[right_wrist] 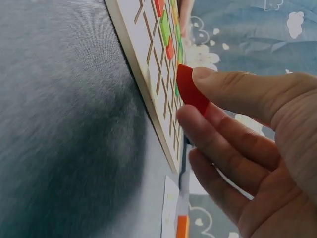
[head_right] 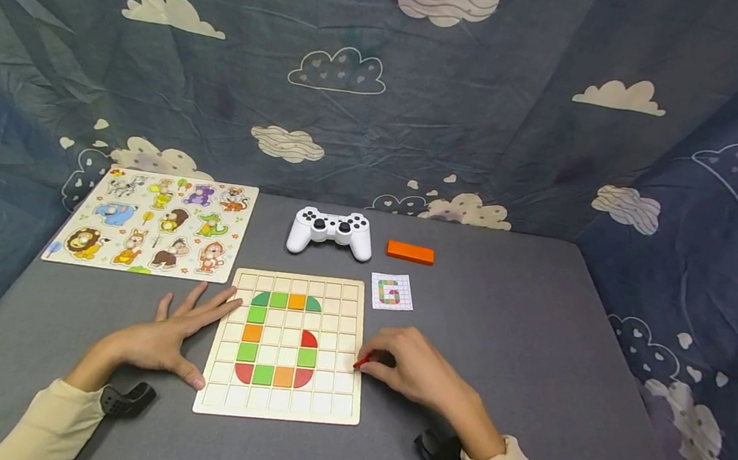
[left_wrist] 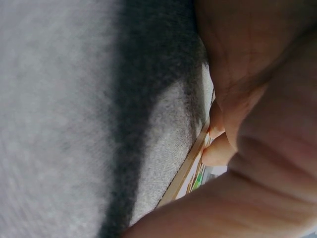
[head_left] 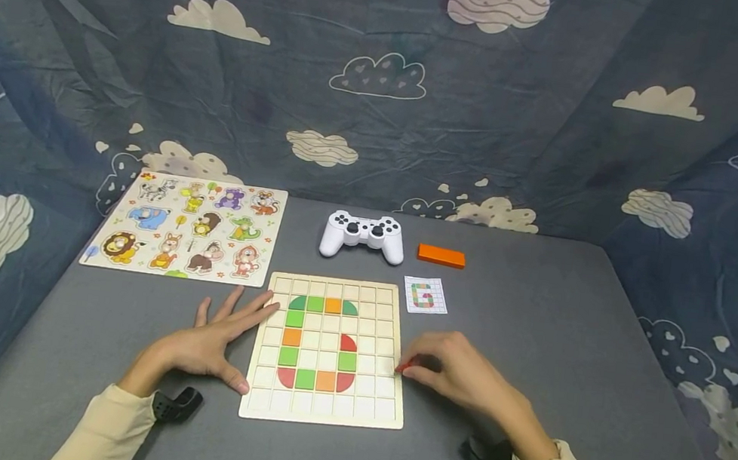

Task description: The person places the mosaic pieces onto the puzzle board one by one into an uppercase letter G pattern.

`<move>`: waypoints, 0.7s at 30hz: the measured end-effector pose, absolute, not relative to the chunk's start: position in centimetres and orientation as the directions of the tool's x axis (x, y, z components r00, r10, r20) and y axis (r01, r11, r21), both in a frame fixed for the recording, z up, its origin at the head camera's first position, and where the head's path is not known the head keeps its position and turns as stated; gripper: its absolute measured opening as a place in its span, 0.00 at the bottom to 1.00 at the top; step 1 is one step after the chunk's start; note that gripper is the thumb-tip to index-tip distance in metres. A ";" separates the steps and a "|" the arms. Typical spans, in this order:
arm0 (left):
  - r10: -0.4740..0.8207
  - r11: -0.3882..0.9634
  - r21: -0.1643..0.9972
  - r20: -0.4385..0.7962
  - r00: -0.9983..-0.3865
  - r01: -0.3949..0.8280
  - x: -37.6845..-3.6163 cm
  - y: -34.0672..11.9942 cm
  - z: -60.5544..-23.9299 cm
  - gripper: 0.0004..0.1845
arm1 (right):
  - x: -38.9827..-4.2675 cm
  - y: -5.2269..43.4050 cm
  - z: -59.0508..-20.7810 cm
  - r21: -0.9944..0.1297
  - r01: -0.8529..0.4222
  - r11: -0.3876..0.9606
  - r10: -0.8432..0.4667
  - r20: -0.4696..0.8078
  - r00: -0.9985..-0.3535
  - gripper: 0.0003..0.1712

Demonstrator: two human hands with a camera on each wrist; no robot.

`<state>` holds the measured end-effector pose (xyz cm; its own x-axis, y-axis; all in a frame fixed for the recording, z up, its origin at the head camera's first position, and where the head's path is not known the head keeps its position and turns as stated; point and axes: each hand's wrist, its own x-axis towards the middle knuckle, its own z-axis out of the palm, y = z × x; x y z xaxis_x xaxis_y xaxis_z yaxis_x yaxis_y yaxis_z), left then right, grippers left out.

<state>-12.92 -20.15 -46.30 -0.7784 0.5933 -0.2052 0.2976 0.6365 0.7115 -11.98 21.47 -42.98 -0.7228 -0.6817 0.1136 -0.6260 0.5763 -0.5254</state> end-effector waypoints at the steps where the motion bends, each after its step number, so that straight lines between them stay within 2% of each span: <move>1: 0.593 0.636 0.713 -0.207 -0.778 0.295 -12.9 -20.1 -46.3 0.69 | -12.1 21.2 -43.0 -0.524 -0.632 0.570 -0.685 0.121 -0.718 0.07; 9: 0.591 0.646 0.706 -0.224 -0.775 0.289 -13.1 -20.2 -46.3 0.69 | -13.6 19.0 -42.9 -0.532 -0.666 0.524 -0.723 0.136 -0.678 0.09; 21: 0.597 0.641 0.709 -0.218 -0.772 0.296 -13.0 -20.2 -46.2 0.68 | -15.2 15.0 -42.9 -0.551 -0.662 0.508 -0.732 0.130 -0.669 0.05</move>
